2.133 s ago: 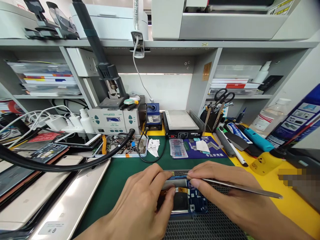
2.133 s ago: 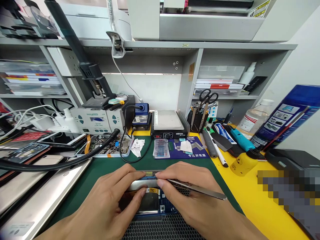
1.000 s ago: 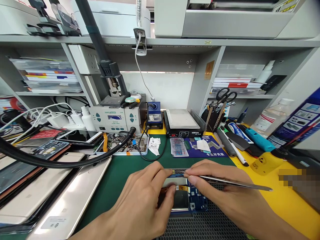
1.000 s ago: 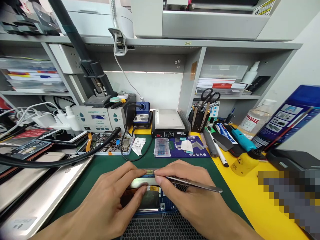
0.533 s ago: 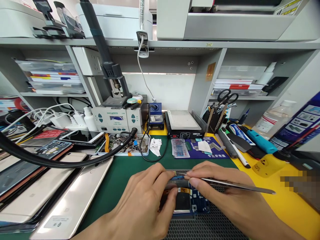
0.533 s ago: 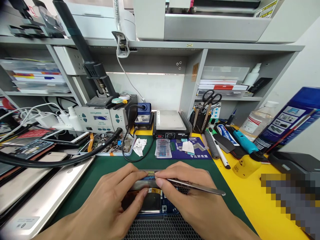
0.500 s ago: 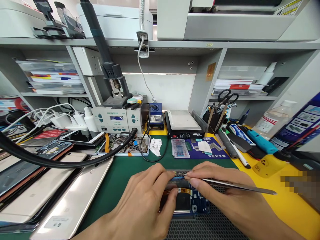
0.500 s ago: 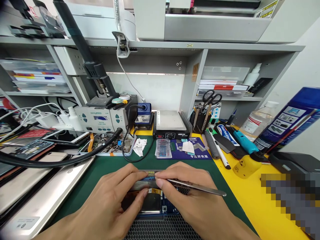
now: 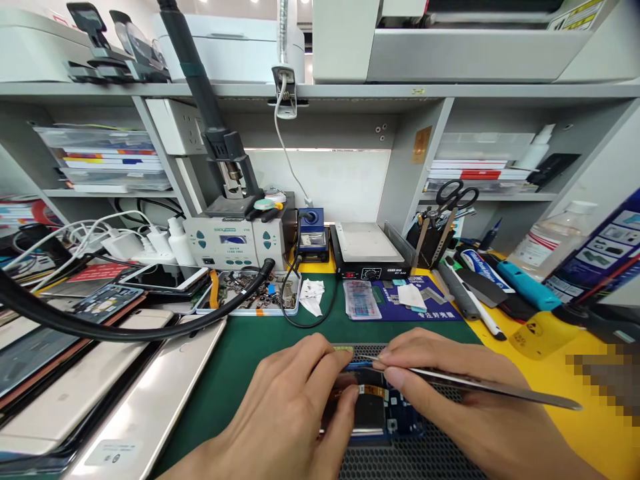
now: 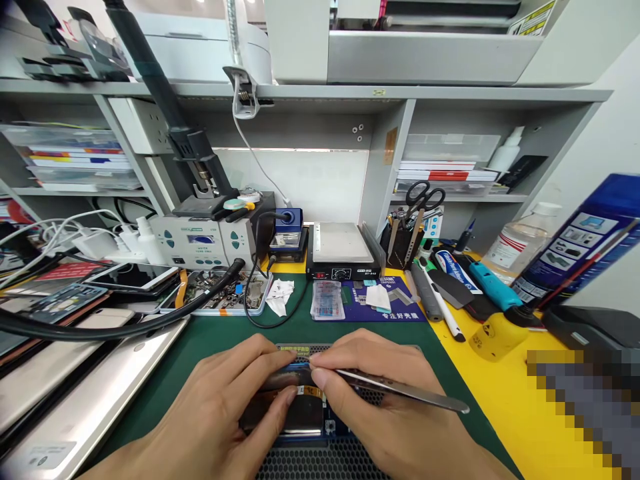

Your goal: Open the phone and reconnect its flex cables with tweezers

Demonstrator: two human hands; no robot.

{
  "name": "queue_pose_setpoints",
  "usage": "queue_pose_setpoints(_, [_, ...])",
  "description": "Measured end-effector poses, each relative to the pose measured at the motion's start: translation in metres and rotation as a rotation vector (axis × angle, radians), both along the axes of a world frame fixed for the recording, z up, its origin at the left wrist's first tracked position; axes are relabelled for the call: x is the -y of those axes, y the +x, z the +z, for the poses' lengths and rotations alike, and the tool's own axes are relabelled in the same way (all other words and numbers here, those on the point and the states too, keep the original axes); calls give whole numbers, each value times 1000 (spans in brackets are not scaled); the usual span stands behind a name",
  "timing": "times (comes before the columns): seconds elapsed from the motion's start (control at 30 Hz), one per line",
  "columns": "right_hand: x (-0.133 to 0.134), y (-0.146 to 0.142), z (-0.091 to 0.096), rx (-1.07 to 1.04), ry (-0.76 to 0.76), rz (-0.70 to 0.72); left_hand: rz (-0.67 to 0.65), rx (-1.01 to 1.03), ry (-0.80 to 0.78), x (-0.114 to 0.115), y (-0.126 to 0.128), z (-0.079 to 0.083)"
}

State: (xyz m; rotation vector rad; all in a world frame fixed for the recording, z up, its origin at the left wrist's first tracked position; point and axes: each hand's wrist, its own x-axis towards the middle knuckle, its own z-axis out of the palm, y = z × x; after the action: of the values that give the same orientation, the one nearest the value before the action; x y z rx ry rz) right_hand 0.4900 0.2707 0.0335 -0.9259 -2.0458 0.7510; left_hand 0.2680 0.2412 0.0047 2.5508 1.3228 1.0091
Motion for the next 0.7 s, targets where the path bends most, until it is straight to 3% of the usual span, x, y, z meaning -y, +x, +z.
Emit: queue_pose_setpoints(0.7, [0,0,-1,-2,-66,19,32,2,-19,0,1,-3])
